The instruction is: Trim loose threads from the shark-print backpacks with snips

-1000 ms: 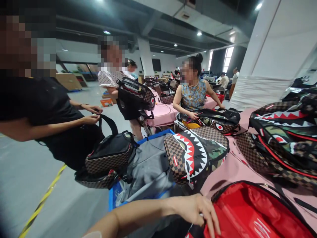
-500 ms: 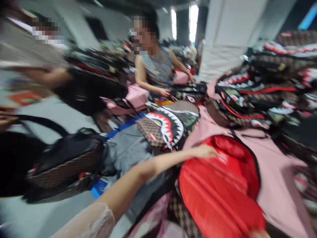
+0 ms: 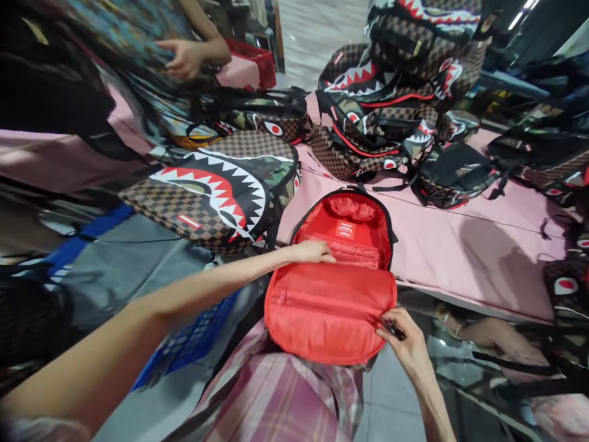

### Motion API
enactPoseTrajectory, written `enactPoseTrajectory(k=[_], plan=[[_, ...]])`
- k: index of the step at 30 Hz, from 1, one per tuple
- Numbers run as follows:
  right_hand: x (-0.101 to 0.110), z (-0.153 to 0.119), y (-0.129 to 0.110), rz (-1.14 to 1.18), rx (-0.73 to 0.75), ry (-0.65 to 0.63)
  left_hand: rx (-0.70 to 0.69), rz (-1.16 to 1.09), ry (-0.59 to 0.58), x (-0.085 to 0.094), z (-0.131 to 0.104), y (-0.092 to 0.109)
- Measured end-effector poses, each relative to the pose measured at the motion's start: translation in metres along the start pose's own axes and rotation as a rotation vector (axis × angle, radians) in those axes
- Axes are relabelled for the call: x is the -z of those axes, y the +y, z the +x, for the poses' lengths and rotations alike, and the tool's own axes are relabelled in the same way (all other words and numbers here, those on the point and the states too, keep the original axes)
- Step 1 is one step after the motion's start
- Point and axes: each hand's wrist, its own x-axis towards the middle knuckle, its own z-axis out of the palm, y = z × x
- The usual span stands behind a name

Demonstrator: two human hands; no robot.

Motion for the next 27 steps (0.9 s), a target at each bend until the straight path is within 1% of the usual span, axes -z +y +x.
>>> enactPoseTrajectory(k=[1,3,5,6,7,9,10,12,14,16,18,20,22,25,27], plan=[[0.009,-0.003,-0.008,-0.018,0.004,0.004,-0.023,0.005,0.004,-0.005,-0.009,0.007],[0.026,-0.002,-0.029,-0.061,0.010,0.058,-0.065,0.017,0.000,-0.017,-0.026,0.020],[0.036,0.015,-0.053,-0.130,0.034,0.120,-0.095,0.040,0.014,-0.027,-0.040,0.033],[0.036,0.030,-0.064,-0.188,0.061,0.114,-0.110,0.056,0.031,-0.030,-0.044,0.038],[0.033,0.050,-0.072,-0.265,0.105,0.064,-0.126,0.076,0.052,-0.032,-0.047,0.042],[0.014,0.097,-0.079,-0.483,0.161,-0.117,-0.159,0.119,0.089,-0.034,-0.048,0.050],[0.001,0.121,-0.079,-0.579,0.154,-0.201,-0.172,0.138,0.099,-0.035,-0.046,0.052],[-0.028,0.158,-0.073,-0.724,0.073,-0.364,-0.180,0.163,0.100,-0.034,-0.044,0.053],[-0.052,0.178,-0.065,-0.787,0.026,-0.445,-0.159,0.158,0.096,-0.034,-0.042,0.046],[-0.063,0.182,-0.057,-0.817,0.008,-0.472,-0.102,0.118,0.096,-0.034,-0.040,0.033],[-0.062,0.178,-0.050,-0.847,-0.018,-0.484,-0.031,0.079,0.097,-0.034,-0.038,0.015],[-0.054,0.172,-0.044,-0.868,-0.056,-0.490,0.050,0.070,0.101,-0.035,-0.035,-0.002],[-0.047,0.169,-0.040,-0.877,-0.100,-0.489,0.149,0.082,0.131,-0.035,-0.029,-0.016],[-0.044,0.170,-0.036,-0.872,-0.158,-0.483,0.325,0.104,0.227,-0.036,-0.017,-0.027],[-0.045,0.171,-0.034,-0.859,-0.174,-0.481,0.424,0.112,0.258,-0.036,-0.009,-0.031]])
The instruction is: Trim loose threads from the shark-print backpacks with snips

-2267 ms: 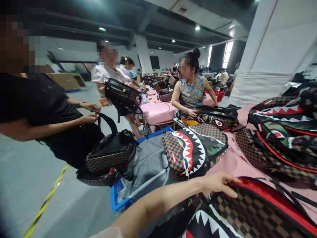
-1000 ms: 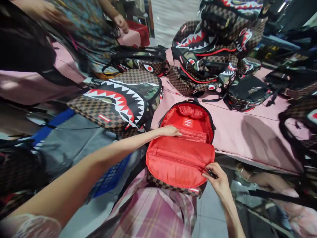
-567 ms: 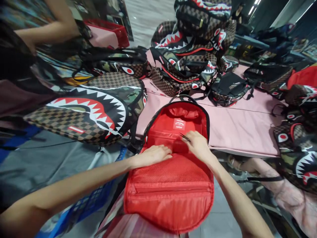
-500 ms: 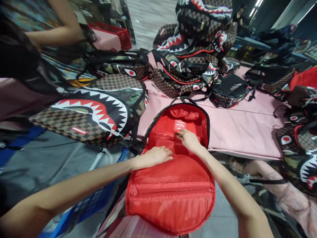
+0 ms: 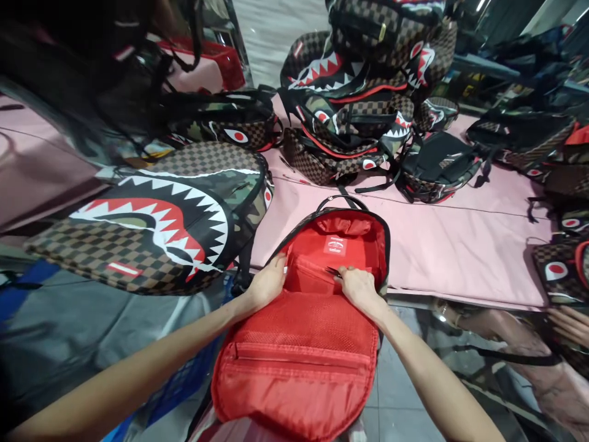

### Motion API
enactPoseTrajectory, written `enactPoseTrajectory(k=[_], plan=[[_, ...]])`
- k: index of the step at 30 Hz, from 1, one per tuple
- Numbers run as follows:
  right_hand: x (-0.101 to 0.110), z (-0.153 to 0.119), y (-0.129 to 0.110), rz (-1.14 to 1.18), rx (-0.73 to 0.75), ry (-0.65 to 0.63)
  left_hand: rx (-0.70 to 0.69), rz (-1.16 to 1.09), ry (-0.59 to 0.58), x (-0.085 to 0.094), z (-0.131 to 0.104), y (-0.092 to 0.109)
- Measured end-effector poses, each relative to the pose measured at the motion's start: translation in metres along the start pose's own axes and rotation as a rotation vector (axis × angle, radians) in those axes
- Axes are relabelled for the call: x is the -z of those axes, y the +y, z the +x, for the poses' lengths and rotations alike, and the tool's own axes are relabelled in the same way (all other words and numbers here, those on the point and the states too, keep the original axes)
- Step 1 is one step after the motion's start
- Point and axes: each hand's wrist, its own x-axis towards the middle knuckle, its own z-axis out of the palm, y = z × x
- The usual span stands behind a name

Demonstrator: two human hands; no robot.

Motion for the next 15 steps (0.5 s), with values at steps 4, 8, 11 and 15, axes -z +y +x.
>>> enactPoseTrajectory(k=[4,8,11,15], plan=[[-0.001,0.003,0.000,0.017,0.020,0.023,0.065,0.006,-0.107,-0.002,0.016,-0.005],[-0.004,0.005,0.007,0.041,0.044,0.023,0.007,-0.017,-0.149,0.001,0.023,-0.010],[-0.006,0.006,0.013,0.038,0.090,0.009,-0.019,-0.024,-0.099,0.000,0.023,-0.005],[-0.009,0.005,0.019,0.032,0.123,-0.028,-0.179,-0.046,-0.040,-0.010,0.025,-0.001]])
